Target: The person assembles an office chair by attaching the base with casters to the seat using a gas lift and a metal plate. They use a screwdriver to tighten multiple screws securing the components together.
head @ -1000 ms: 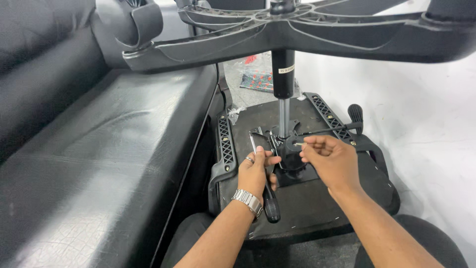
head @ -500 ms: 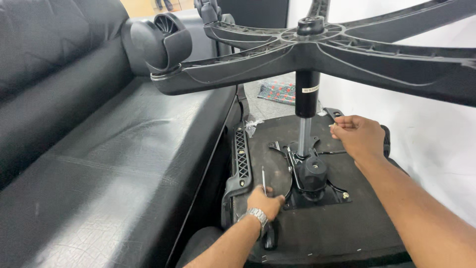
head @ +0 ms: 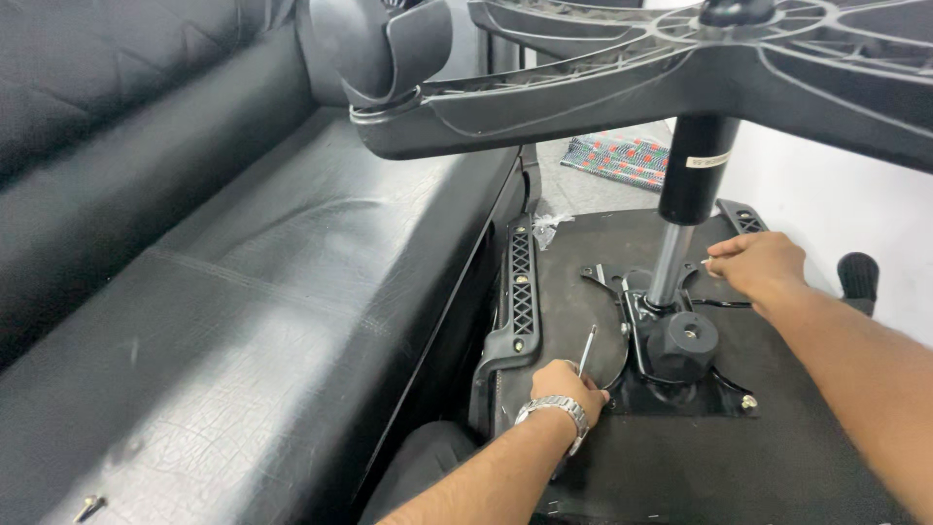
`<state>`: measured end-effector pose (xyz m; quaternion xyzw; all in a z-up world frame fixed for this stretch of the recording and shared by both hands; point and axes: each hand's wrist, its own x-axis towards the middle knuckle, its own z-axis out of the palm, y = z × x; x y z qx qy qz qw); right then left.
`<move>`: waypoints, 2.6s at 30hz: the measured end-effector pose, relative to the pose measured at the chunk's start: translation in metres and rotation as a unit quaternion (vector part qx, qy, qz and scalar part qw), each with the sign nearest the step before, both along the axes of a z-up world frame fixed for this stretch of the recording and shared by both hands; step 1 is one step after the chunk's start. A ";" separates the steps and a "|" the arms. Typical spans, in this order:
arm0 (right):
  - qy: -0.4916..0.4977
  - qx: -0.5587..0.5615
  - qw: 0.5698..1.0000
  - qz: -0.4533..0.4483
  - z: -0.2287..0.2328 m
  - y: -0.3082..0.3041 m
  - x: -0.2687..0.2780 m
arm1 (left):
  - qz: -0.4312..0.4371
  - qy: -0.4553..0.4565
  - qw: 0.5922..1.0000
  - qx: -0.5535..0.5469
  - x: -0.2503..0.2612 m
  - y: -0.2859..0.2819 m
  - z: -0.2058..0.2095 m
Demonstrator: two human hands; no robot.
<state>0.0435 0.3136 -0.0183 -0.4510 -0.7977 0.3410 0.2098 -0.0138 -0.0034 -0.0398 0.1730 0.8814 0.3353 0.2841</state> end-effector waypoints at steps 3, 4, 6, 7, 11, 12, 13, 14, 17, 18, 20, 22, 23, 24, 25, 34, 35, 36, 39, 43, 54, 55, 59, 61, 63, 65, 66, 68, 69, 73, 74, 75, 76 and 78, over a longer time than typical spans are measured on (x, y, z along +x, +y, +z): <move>-0.036 0.023 0.999 0.010 -0.016 0.018 -0.009 | 0.017 -0.021 1.000 0.004 0.003 -0.004 0.008; -0.043 0.034 0.998 0.013 -0.023 0.024 -0.012 | 0.020 -0.027 0.999 0.006 0.003 -0.005 0.011; -0.066 0.071 0.995 0.030 -0.037 0.037 -0.019 | 0.018 -0.025 1.000 -0.003 0.004 -0.005 0.015; -0.082 0.098 0.991 0.044 -0.044 0.045 -0.023 | 0.017 -0.024 1.000 -0.007 0.004 -0.004 0.016; -0.128 0.184 0.971 0.078 -0.071 0.076 -0.045 | 0.011 -0.034 0.999 -0.010 0.001 -0.003 0.019; -0.146 0.212 0.963 0.082 -0.078 0.083 -0.050 | 0.011 -0.034 0.999 -0.010 0.001 -0.002 0.017; -0.164 0.240 0.953 0.086 -0.085 0.090 -0.056 | 0.011 -0.034 0.999 -0.010 0.001 -0.003 0.016; -0.181 0.269 0.942 0.090 -0.087 0.097 -0.061 | 0.009 -0.033 0.999 -0.013 0.000 -0.002 0.016; -0.361 0.366 0.850 0.116 -0.091 0.109 -0.078 | 0.001 -0.032 0.999 -0.023 -0.001 -0.001 0.015; -0.330 0.389 0.852 0.121 -0.093 0.109 -0.079 | -0.002 -0.032 0.999 -0.025 -0.002 0.000 0.015; -0.266 0.432 0.852 0.129 -0.095 0.105 -0.078 | -0.011 -0.026 0.999 -0.028 -0.002 0.002 0.014; -0.289 0.429 0.848 0.114 -0.092 0.100 -0.075 | -0.021 -0.016 0.999 -0.029 -0.004 0.001 0.013; -0.301 0.428 0.846 0.107 -0.090 0.097 -0.075 | -0.022 -0.020 0.999 -0.031 -0.005 0.000 0.013; -0.305 0.428 0.842 0.118 -0.087 0.095 -0.075 | -0.024 -0.025 0.999 -0.031 -0.005 0.001 0.013; -0.310 0.428 0.839 0.130 -0.084 0.094 -0.074 | -0.026 -0.029 0.999 -0.032 -0.005 0.001 0.014; -0.262 0.439 0.844 0.164 -0.077 0.083 -0.063 | -0.024 -0.055 0.996 -0.059 -0.004 0.003 0.024; -0.255 0.436 0.847 0.167 -0.077 0.083 -0.061 | -0.024 -0.055 0.996 -0.064 -0.004 0.003 0.025; -0.252 0.445 0.840 0.179 -0.078 0.084 -0.059 | -0.026 -0.054 0.996 -0.070 -0.004 0.004 0.026; -0.228 0.469 0.827 0.212 -0.077 0.087 -0.057 | -0.033 -0.047 0.996 -0.066 -0.003 0.002 0.027; -0.231 0.421 0.858 0.182 -0.083 0.090 -0.058 | -0.032 -0.037 0.996 -0.076 -0.002 0.004 0.027; -0.278 0.354 0.876 0.172 -0.096 0.123 -0.061 | -0.041 -0.034 0.997 -0.055 -0.004 0.004 0.019; -0.273 0.332 0.888 0.162 -0.097 0.123 -0.059 | -0.045 -0.036 0.997 -0.051 -0.005 0.004 0.018; -0.287 0.301 0.903 0.106 -0.098 0.109 -0.061 | -0.035 -0.015 0.997 -0.067 -0.003 0.005 0.016; -0.257 0.286 0.918 0.099 -0.099 0.105 -0.060 | -0.033 -0.021 0.997 -0.070 -0.003 0.004 0.017; -0.222 0.272 0.930 0.105 -0.097 0.109 -0.058 | -0.044 -0.029 0.996 -0.065 -0.004 0.005 0.018; -0.182 0.258 0.940 0.128 -0.100 0.115 -0.052 | -0.054 -0.031 0.996 -0.063 -0.004 0.005 0.019; -0.201 0.254 0.939 0.115 -0.103 0.117 -0.051 | -0.057 -0.030 0.996 -0.063 -0.004 0.004 0.020; -0.238 0.244 0.936 0.091 -0.111 0.121 -0.053 | -0.054 -0.028 0.996 -0.067 -0.004 0.004 0.020; -0.245 0.267 0.929 0.078 -0.114 0.121 -0.055 | -0.046 -0.028 0.996 -0.071 -0.002 0.005 0.020; -0.256 0.283 0.921 0.076 -0.118 0.125 -0.059 | -0.037 -0.030 0.997 -0.064 -0.002 0.003 0.020; -0.254 0.268 0.925 0.087 -0.117 0.127 -0.058 | -0.041 -0.027 0.997 -0.064 -0.002 0.003 0.020; -0.251 0.262 0.927 0.093 -0.115 0.128 -0.057 | -0.045 -0.023 0.997 -0.064 -0.002 0.003 0.020; -0.247 0.256 0.929 0.099 -0.115 0.128 -0.056 | -0.049 -0.020 0.997 -0.064 -0.002 0.003 0.020; -0.244 0.255 0.930 0.100 -0.115 0.128 -0.054 | -0.049 -0.025 0.996 -0.063 -0.003 0.004 0.020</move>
